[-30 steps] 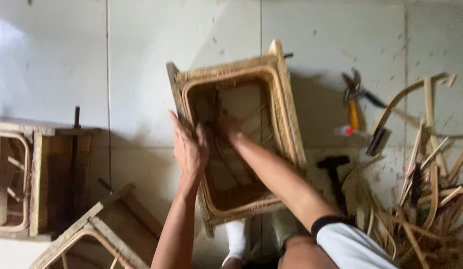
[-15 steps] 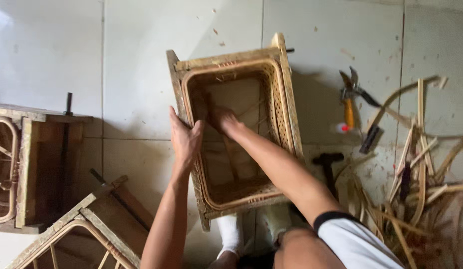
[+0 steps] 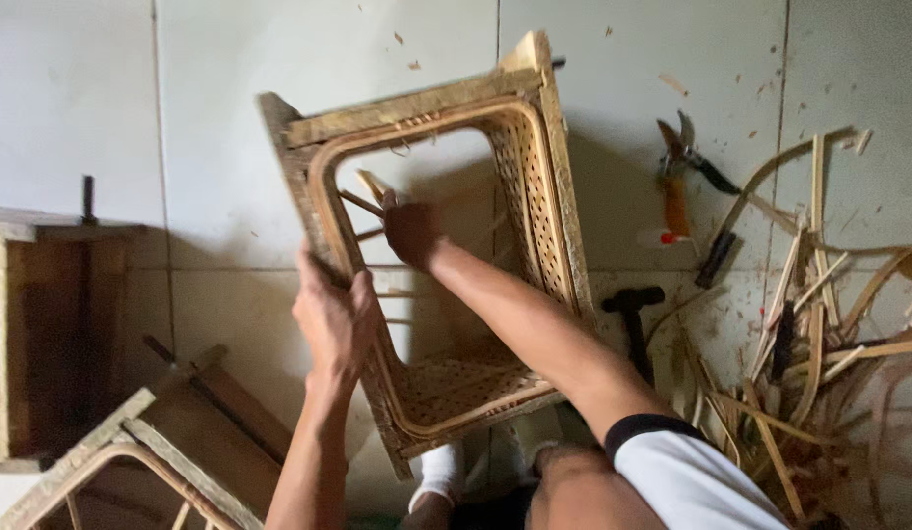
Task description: The person assembles a rectangular woven basket by inserting curved bamboo strips into a wooden mold, trimming excess material with pliers, and applying glue to secure the frame. The person removes the finished basket from the mold and places it aside.
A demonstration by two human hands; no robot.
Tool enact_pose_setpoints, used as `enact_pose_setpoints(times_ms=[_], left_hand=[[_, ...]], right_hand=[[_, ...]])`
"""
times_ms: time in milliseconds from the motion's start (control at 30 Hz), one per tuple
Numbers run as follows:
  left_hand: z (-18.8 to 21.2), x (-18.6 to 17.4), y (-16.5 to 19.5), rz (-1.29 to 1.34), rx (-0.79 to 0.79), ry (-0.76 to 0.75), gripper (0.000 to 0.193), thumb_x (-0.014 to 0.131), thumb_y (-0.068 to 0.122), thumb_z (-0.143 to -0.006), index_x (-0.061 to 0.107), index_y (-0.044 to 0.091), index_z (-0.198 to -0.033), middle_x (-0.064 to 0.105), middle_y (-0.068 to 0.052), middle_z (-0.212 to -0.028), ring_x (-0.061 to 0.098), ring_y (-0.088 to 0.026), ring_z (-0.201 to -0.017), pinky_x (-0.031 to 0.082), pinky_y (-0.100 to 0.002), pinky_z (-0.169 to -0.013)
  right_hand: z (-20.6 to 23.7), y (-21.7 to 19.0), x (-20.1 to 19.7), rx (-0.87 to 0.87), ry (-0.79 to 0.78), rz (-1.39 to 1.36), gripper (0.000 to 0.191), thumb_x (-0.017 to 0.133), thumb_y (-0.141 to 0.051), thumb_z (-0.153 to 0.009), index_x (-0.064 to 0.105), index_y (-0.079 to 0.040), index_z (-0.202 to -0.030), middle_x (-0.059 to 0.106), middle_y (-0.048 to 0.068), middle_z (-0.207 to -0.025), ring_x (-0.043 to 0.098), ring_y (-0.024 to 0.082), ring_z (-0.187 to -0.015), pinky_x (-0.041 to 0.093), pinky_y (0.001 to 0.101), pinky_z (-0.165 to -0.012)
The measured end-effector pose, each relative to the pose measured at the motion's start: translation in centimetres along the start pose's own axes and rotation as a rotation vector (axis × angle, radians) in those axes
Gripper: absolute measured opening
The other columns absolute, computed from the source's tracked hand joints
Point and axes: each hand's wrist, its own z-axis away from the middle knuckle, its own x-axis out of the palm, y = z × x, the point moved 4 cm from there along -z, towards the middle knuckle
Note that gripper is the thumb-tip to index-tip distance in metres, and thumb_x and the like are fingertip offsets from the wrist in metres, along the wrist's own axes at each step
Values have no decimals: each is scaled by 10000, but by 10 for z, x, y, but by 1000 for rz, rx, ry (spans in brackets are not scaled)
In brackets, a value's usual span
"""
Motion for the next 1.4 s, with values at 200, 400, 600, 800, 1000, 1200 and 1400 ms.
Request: enact_pose_setpoints(times_ms=[200, 400, 600, 800, 1000, 1200, 1400], left_hand=[[32, -18, 18, 36, 109, 94, 752, 663, 46, -855, 330, 69, -1529, 746, -263, -990, 773, -367, -863, 617, -448, -778], [68, -24, 27, 33, 182, 115, 779, 618, 22, -876, 266, 46, -1570, 730, -251, -1075, 766, -334, -847, 632, -397, -741], [87, -27, 23, 67, 359, 192, 717, 595, -2, -926, 286, 26, -1572, 733, -211, -1044, 730, -262, -758, 633, -396, -665], [74, -21, 8, 54, 267, 170, 738, 542, -7, -903, 260, 21, -1584, 708, -155, -838, 647, -194, -560, 567, -342, -522], [86, -22, 14, 83, 245, 189, 705, 576, 21, -944, 263, 26, -1576, 748, -188, -916, 720, -209, -653, 622, -351, -587], [122, -30, 31, 28, 389, 270, 759, 654, 22, -982, 244, 43, -1620, 670, -304, -1199, 726, -349, -951, 606, -457, -826], [113, -31, 30, 36, 374, 274, 830, 650, -10, -871, 264, 12, -1606, 683, -234, -1039, 701, -304, -857, 590, -440, -764]], right_hand=[[62, 17, 0, -131, 439, -300, 546, 619, -377, -1049, 539, 27, -1408, 641, 203, -1282, 534, 326, -1297, 332, 558, -1189], [48, 31, 33, -195, 655, -139, 525, 644, -278, -997, 531, -29, -1445, 628, 158, -1369, 521, 317, -1349, 332, 506, -1211], [49, 36, 32, -204, 464, -97, 636, 658, -477, -1019, 468, -69, -1468, 542, 124, -1463, 458, 294, -1419, 328, 490, -1234], [93, 21, 24, -53, -451, -29, 1325, 551, -865, -790, 105, 70, -1617, 358, 216, -1549, 315, 340, -1441, 218, 459, -1208], [134, 32, 71, -274, 80, 37, 1088, 394, -812, -966, 187, 37, -1614, 224, 222, -1679, 188, 350, -1571, 118, 473, -1301], [114, 35, 82, -261, 313, 77, 1033, 498, -751, -939, 196, -8, -1590, 195, 177, -1664, 234, 336, -1537, 166, 484, -1263], [120, 38, 59, -88, 41, -8, 1179, 807, -569, -690, 298, 16, -1579, 435, 251, -1494, 475, 357, -1335, 410, 461, -1128]])
